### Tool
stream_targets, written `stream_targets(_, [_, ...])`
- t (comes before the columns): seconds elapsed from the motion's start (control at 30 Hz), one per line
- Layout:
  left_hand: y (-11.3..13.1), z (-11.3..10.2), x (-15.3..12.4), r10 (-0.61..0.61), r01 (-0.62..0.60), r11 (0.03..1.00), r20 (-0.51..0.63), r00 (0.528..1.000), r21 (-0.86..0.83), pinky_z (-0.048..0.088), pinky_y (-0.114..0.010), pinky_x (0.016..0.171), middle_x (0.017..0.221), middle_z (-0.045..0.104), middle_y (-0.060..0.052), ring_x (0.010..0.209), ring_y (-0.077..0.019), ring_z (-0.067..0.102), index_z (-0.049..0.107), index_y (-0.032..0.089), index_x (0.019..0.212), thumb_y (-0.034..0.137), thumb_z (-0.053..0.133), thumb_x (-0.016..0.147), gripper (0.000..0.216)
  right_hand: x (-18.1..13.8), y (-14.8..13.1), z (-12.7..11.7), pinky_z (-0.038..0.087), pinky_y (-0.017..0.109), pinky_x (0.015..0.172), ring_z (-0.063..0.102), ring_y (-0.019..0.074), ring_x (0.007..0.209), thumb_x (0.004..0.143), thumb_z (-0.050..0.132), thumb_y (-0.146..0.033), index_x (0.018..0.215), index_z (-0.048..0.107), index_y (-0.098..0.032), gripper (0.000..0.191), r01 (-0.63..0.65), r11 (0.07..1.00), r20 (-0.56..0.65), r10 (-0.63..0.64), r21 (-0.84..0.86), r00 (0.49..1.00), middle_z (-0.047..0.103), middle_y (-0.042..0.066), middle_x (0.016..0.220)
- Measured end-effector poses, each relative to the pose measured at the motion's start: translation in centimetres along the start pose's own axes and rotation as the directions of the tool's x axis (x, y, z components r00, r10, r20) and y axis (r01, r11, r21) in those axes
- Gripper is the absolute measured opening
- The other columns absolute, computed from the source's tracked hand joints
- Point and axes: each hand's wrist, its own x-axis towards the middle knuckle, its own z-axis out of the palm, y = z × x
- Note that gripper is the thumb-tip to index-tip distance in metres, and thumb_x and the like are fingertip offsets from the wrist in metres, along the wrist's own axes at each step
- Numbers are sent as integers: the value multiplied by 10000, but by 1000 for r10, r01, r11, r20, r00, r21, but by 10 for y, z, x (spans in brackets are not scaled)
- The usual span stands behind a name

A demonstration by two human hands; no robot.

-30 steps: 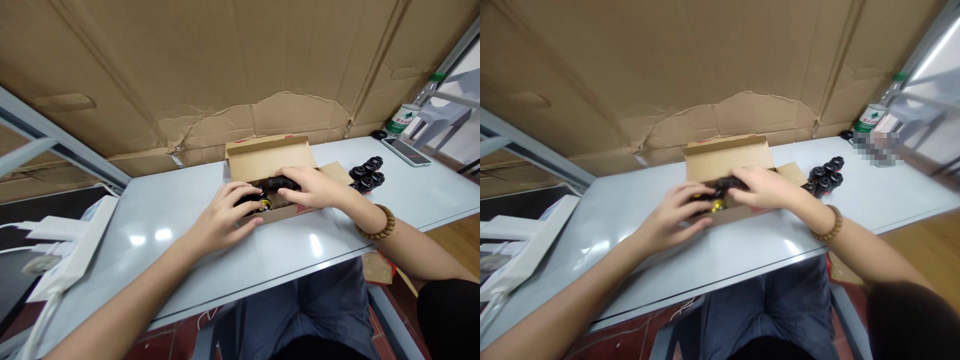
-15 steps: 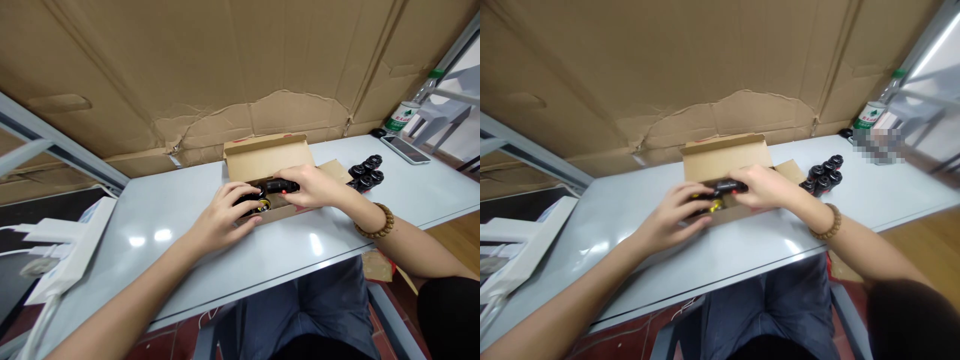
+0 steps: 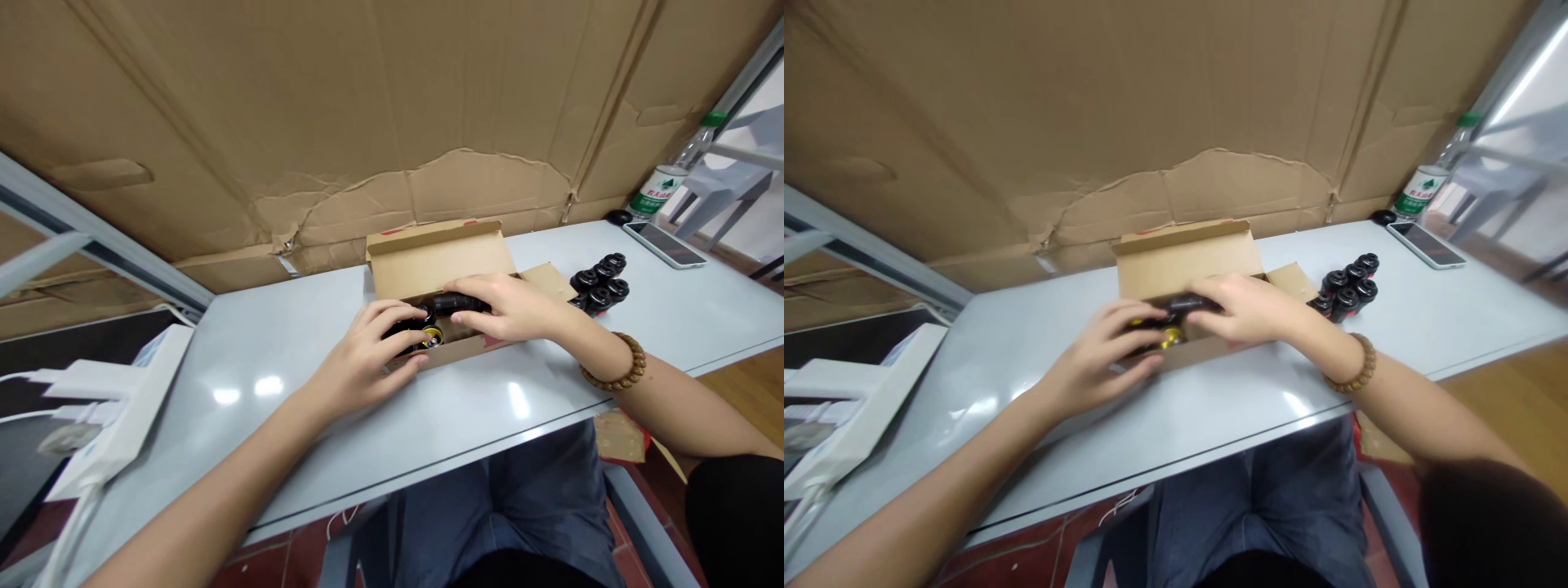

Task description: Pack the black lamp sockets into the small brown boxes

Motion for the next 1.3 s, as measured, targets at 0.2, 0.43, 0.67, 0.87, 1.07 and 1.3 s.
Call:
stream_targets(0.2, [0, 0, 0, -7, 7, 1000, -3, 1000, -10, 607, -595, 1125, 1411, 755, -171, 1339, -348, 654, 770, 200, 1262, 170, 720, 1067, 204, 0, 1, 3, 493, 364, 808, 737, 275, 985, 1056, 669, -452, 1310, 683, -203, 355, -24, 1000, -47, 24, 4, 999, 810, 125, 1185])
stream_targets(0.43, [1, -1, 2, -12, 12, 1000, -3, 1000, -23, 611, -583, 1122, 1408, 763, -150, 1322, -334, 668, 780, 232, 1261, 180, 709, 1072, 208, -2, 2, 2, 448, 329, 743, 725, 238, 911, 1012, 654, -316, 1176, 744, -209, 215, 26, 999, -74, -28, -20, 997, 832, 90, 1077])
stream_targets(0.67, [1, -1, 1, -23, 22, 999, -11, 1000, -35, 610, -596, 1122, 1404, 767, -154, 1321, -342, 670, 789, 235, 1261, 180, 721, 1059, 220, -2, 3, 3, 462, 329, 763, 727, 239, 898, 1020, 652, -306, 1229, 732, -210, 244, 2, 1000, -81, -4, -29, 997, 832, 90, 1077])
stream_targets(0.87, [0, -3, 1, -18, 18, 1000, -17, 1000, -4, 602, -599, 1134, 1391, 767, -167, 1335, -349, 658, 774, 209, 1201, 191, 725, 1064, 147, -1, 4, 4, 515, 385, 883, 746, 299, 1088, 1092, 610, -400, 1420, 660, -197, 389, -11, 999, -78, 8, -32, 997, 815, 146, 1261])
stream_targets(1.07, [-4, -5, 0, -28, 28, 1000, -10, 1000, 2, 594, -590, 1132, 1378, 777, -151, 1344, -352, 657, 762, 217, 1098, 261, 734, 1071, 59, -2, -2, -2, 466, 331, 731, 702, 221, 792, 1078, 608, -469, 1199, 754, -187, 340, -77, 997, 30, 77, -11, 997, 833, 94, 997])
stream_targets(1.3, [-5, -5, 0, -68, 69, 998, 18, 997, -15, 575, -576, 1100, 1314, 797, -146, 1256, -340, 698, 778, 229, 1120, 294, 726, 1070, 97, -2, -3, 0, 430, 320, 693, 685, 218, 765, 1059, 636, -459, 1185, 755, -197, 315, -93, 994, -42, 91, -50, 995, 816, 89, 962])
